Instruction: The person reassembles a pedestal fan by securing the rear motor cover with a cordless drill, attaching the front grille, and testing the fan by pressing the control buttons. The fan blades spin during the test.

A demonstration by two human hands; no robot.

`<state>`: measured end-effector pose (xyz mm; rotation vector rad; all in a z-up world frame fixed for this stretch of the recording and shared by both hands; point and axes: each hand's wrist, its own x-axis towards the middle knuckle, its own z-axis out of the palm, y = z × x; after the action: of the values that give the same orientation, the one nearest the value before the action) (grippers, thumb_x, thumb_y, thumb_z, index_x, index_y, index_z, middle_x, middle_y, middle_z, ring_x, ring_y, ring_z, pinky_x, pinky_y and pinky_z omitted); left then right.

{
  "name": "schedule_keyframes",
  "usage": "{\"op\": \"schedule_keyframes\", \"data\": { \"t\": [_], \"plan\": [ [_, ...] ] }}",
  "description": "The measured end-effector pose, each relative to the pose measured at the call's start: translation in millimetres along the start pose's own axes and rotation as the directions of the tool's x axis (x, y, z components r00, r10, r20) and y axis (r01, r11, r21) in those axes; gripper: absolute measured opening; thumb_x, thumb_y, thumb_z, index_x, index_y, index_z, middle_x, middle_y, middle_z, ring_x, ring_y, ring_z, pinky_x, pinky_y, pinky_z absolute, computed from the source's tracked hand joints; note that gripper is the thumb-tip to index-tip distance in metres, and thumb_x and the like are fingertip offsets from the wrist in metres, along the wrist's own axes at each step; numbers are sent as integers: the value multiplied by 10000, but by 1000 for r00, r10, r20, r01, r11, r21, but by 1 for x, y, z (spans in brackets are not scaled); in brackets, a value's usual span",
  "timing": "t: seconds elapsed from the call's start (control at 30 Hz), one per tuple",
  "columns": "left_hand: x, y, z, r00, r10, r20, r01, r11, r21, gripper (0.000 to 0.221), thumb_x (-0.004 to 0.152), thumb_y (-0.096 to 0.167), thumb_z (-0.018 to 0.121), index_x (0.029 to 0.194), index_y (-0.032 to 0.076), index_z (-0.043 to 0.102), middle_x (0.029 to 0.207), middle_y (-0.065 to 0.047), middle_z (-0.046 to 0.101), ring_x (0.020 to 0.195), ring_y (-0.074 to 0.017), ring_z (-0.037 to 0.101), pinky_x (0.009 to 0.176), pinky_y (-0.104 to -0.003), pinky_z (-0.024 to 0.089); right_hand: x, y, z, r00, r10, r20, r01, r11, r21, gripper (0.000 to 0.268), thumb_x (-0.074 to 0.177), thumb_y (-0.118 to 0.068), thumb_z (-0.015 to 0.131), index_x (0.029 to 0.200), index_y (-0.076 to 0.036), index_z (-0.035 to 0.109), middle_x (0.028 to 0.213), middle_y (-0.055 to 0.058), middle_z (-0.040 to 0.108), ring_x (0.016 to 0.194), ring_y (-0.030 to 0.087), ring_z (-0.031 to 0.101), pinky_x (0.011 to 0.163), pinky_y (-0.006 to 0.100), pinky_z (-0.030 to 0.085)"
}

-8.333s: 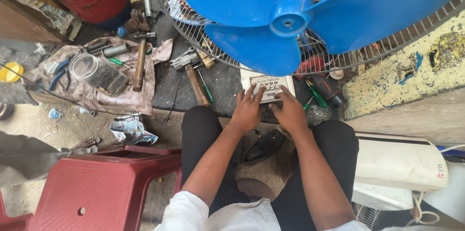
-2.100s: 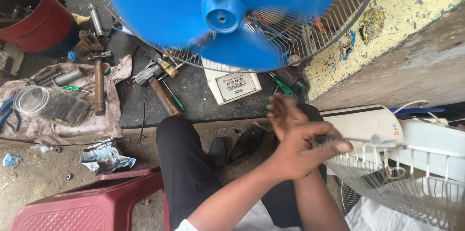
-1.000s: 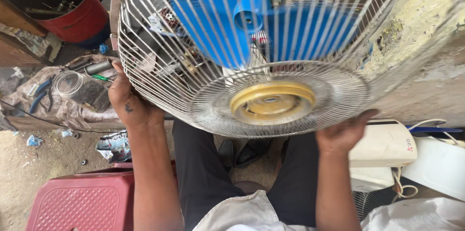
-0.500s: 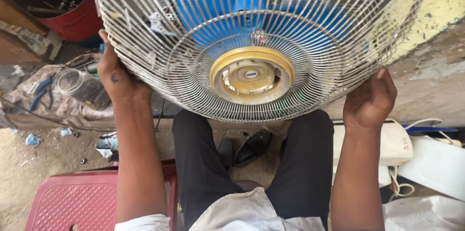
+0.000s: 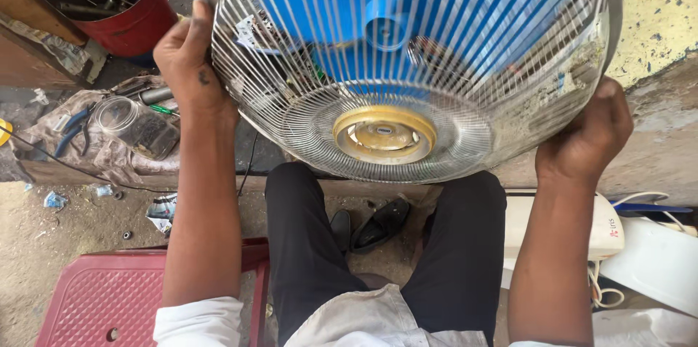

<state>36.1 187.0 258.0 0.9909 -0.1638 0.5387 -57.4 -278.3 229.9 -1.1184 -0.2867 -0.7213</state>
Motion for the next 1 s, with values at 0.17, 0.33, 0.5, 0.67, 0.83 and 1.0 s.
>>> {"op": "schedule_keyframes", "data": {
  "t": [0.17, 0.33, 0.5, 0.67, 0.83, 1.0],
  "plan": [
    [12, 14, 19, 964, 219, 153, -249, 943, 221, 307, 1068, 241, 777, 903, -14, 732, 750, -6, 596, 664, -65, 497, 624, -242, 355, 14, 7, -7, 995, -104, 0, 104, 993, -48, 310, 1196, -196, 677, 966, -6, 592, 986, 138, 684, 855, 203, 639, 803, 358, 543],
    [28, 21, 44, 942, 216, 259, -244, 966, 83, 258, 1059, 138, 789, 889, -19, 675, 817, 12, 615, 704, -45, 478, 658, -238, 355, 37, 12, -14, 992, -118, -49, 113, 988, -103, 230, 1119, -94, 699, 966, 20, 571, 966, 134, 650, 863, 210, 630, 838, 374, 549],
    [46, 19, 57, 932, 270, 240, -293, 954, 65, 76, 964, 43, 702, 931, -25, 713, 832, 7, 714, 726, -44, 589, 699, -230, 448, 54, 12, -6, 986, -161, -51, 150, 972, -182, 372, 1172, -165, 728, 905, 13, 539, 897, 98, 595, 821, 174, 569, 805, 347, 509],
    [76, 1, 56, 886, 349, 306, -375, 927, 27, 205, 1040, -30, 740, 846, -40, 673, 789, -2, 659, 683, -73, 521, 622, -256, 376, 67, 3, 12, 964, -261, -59, 224, 908, -353, 452, 1138, -309, 800, 863, -51, 551, 794, 39, 611, 743, 131, 598, 747, 316, 530],
    [98, -23, 56, 900, 358, 250, -372, 928, 8, 227, 988, -59, 728, 788, -22, 628, 733, 7, 644, 639, -82, 529, 612, -290, 364, 75, 11, 18, 940, -307, -147, 247, 913, -324, 402, 1132, -210, 799, 869, 15, 597, 806, 67, 588, 749, 164, 578, 770, 342, 537],
    [101, -36, 60, 882, 446, 149, -462, 882, 95, 242, 955, -68, 763, 761, -13, 630, 709, 25, 611, 630, -76, 488, 596, -294, 350, 84, 18, 12, 940, -329, -88, 296, 917, -266, 411, 1139, -213, 822, 882, 38, 623, 835, 105, 666, 757, 190, 640, 758, 361, 566]
  ]
}}
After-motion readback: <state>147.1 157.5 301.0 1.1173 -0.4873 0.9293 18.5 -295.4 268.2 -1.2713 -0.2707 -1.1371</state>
